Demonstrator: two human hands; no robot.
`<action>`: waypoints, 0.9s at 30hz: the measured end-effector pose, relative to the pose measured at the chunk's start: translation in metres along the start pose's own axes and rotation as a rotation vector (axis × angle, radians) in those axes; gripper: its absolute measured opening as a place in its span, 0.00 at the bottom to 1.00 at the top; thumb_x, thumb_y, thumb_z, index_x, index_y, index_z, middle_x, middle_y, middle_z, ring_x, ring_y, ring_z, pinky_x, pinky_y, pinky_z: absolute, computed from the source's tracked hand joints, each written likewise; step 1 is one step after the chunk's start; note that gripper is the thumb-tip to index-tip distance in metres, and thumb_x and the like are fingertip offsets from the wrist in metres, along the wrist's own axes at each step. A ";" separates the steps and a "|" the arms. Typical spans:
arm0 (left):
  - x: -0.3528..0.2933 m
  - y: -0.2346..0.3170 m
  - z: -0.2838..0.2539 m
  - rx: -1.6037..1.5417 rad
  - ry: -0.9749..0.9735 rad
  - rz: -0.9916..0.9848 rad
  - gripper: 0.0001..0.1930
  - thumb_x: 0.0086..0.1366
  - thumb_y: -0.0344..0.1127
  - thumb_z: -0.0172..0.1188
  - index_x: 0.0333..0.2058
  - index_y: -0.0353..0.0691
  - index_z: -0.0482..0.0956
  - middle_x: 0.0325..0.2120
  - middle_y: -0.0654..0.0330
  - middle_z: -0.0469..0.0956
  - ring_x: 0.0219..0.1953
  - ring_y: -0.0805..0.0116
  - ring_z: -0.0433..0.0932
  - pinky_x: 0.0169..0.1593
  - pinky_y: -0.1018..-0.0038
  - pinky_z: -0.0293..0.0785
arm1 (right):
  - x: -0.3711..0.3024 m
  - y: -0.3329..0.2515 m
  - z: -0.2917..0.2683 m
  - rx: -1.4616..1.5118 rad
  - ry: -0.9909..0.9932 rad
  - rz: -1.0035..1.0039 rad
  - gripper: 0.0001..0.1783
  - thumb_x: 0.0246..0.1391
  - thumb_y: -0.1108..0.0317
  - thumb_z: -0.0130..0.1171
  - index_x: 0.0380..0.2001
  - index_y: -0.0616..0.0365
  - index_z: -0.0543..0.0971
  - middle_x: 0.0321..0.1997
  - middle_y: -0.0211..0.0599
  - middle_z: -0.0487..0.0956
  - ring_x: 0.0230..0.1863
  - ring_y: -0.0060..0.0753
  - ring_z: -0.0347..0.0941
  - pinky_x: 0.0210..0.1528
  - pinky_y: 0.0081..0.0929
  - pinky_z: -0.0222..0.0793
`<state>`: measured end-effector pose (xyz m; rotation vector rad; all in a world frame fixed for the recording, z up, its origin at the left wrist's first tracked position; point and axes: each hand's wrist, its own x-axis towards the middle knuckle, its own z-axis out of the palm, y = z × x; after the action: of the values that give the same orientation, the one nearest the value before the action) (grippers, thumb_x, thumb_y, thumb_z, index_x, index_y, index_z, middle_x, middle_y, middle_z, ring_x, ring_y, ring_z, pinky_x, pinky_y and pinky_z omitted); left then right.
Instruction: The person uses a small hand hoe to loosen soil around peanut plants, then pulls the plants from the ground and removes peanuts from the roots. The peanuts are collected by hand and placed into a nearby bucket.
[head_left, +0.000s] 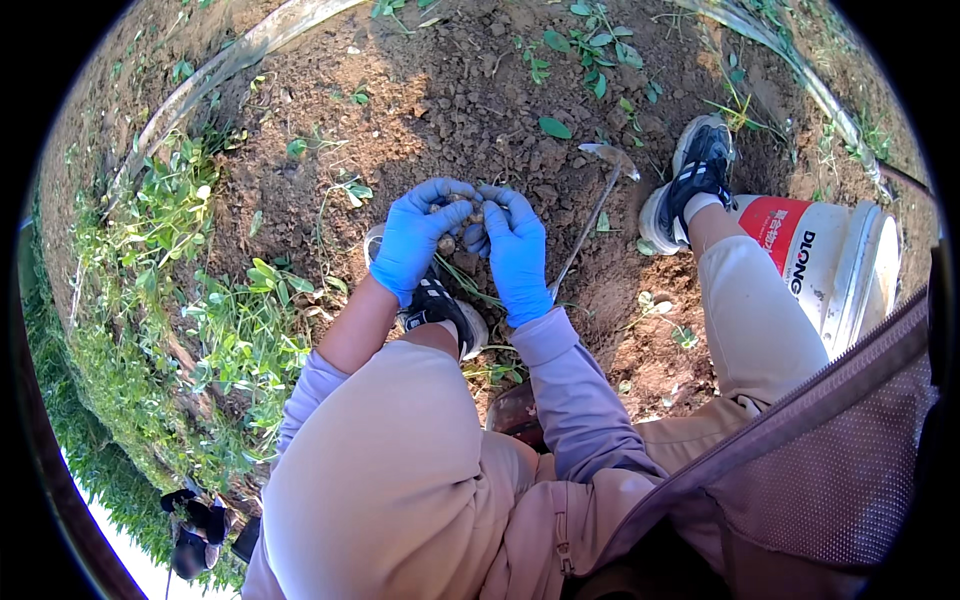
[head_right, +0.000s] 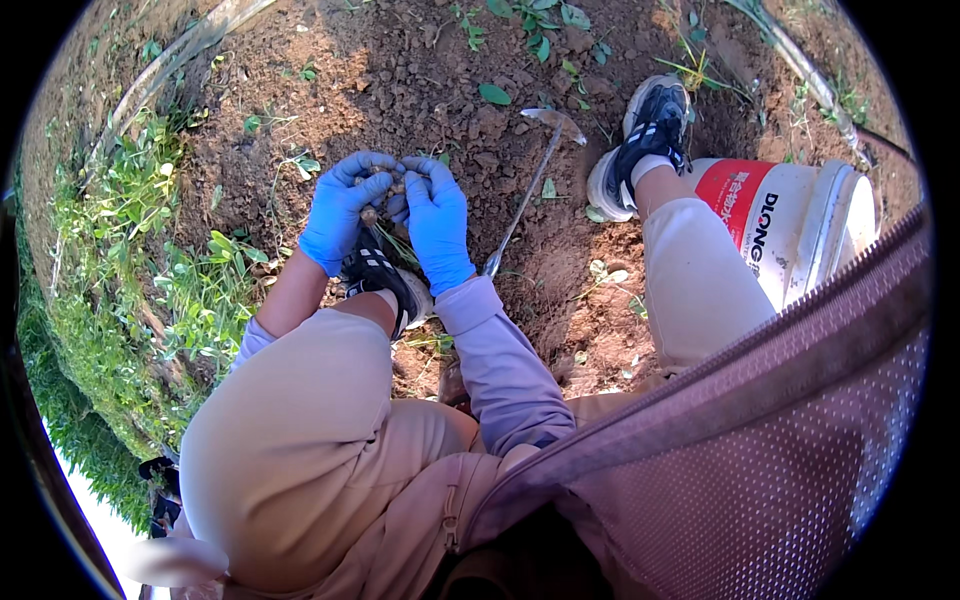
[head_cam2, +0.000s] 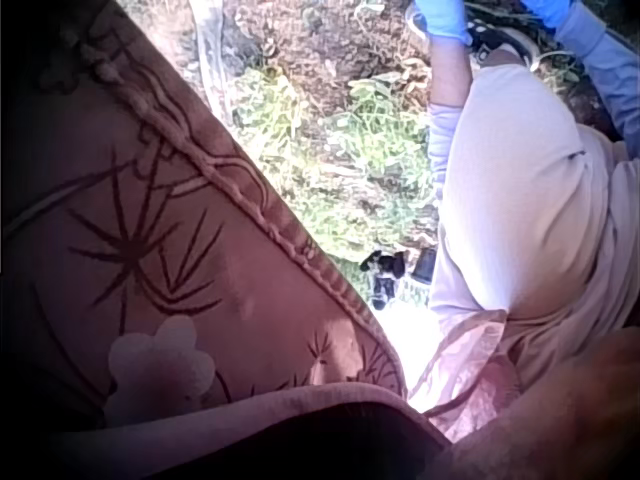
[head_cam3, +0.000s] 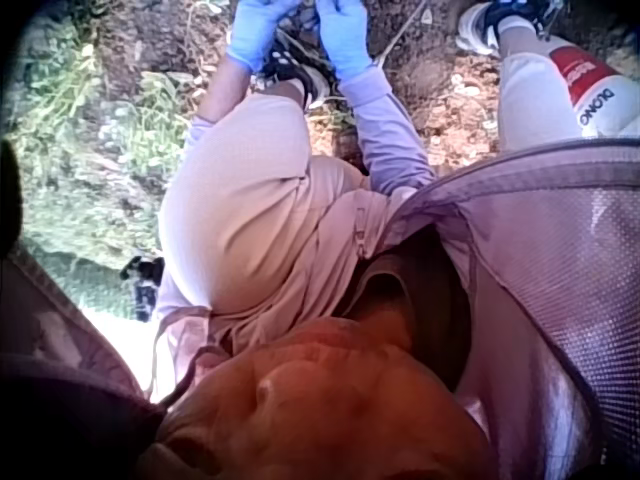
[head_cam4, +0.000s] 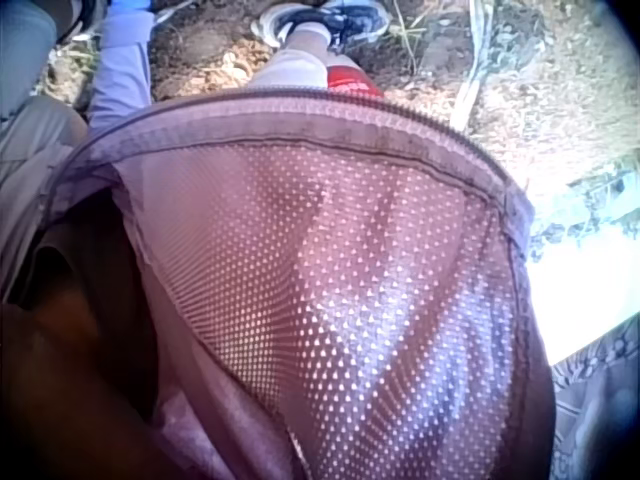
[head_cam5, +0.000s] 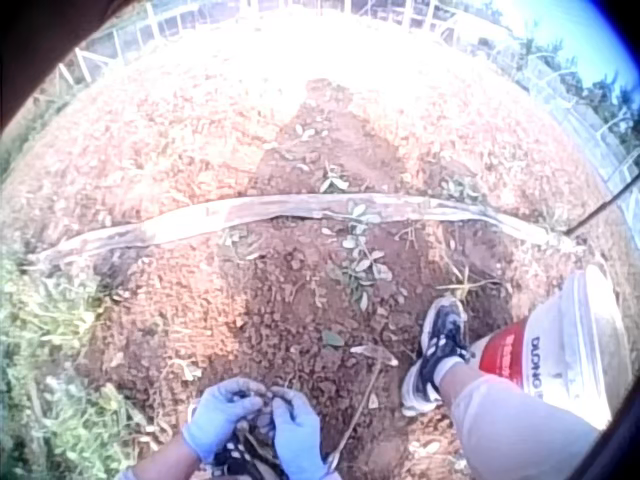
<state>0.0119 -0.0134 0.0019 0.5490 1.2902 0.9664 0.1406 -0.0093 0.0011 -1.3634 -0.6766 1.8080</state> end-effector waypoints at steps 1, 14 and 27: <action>-0.001 0.001 0.001 0.008 0.003 0.001 0.09 0.55 0.27 0.56 0.36 0.36 0.74 0.29 0.62 0.76 0.30 0.78 0.73 0.34 0.83 0.70 | 0.000 0.000 0.000 0.002 -0.002 0.001 0.09 0.56 0.73 0.43 0.39 0.61 0.70 0.21 0.27 0.71 0.19 0.13 0.65 0.20 0.13 0.62; -0.008 0.014 0.015 0.052 -0.080 0.048 0.12 0.53 0.22 0.57 0.38 0.35 0.71 0.21 0.65 0.72 0.22 0.79 0.69 0.26 0.82 0.69 | 0.005 0.019 -0.003 0.459 -0.006 0.135 0.10 0.57 0.71 0.42 0.39 0.61 0.70 0.24 0.29 0.73 0.20 0.16 0.66 0.21 0.14 0.66; -0.005 -0.009 0.003 0.175 0.026 0.076 0.09 0.54 0.24 0.57 0.35 0.35 0.71 0.21 0.62 0.74 0.21 0.78 0.72 0.26 0.82 0.70 | 0.000 0.017 0.001 0.351 -0.023 0.190 0.10 0.57 0.69 0.41 0.38 0.60 0.71 0.15 0.23 0.67 0.14 0.12 0.59 0.14 0.09 0.53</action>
<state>0.0179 -0.0220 -0.0019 0.7272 1.3934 0.9311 0.1356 -0.0185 -0.0121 -1.2021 -0.2291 1.9818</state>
